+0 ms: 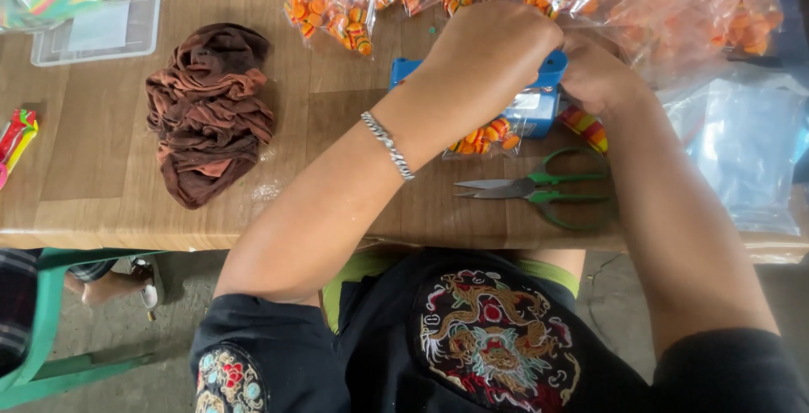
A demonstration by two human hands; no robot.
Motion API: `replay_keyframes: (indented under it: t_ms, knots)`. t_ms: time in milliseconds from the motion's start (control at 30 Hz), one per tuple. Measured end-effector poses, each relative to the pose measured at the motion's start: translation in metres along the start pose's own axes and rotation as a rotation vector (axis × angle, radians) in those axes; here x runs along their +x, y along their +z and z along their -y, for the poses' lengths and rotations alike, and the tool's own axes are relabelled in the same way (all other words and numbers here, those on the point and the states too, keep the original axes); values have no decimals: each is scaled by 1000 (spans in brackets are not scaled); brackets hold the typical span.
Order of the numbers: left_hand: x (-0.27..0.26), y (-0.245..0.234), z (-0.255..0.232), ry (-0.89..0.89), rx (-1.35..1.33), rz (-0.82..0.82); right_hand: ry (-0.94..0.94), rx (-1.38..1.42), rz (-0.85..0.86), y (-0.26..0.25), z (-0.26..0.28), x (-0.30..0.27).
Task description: Packing small orange candies into plastic bags and sealing them using a manual heat sealer on a production table.
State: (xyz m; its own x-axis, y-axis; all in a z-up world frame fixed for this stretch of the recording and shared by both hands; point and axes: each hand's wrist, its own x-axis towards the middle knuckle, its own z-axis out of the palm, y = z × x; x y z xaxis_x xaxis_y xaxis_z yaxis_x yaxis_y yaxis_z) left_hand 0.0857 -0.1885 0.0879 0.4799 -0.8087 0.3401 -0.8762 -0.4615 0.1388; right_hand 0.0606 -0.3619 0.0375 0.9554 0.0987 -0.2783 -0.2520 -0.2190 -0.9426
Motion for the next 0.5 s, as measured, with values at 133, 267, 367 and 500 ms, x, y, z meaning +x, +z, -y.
replay_keyframes:
  t_ms: [133, 267, 367, 500]
  knots:
    - [10, 14, -6, -57, 130, 98, 2, -2, 1, 0, 0, 2]
    - [16, 19, -10, -80, 233, 150, 16, -3, 0, 0, -4, 2]
    - [26, 39, -5, -41, 170, -47, 24, -8, 13, -1, -7, 4]
    - [43, 60, 9, -22, 136, -61, 23, -14, 26, -1, -8, 5]
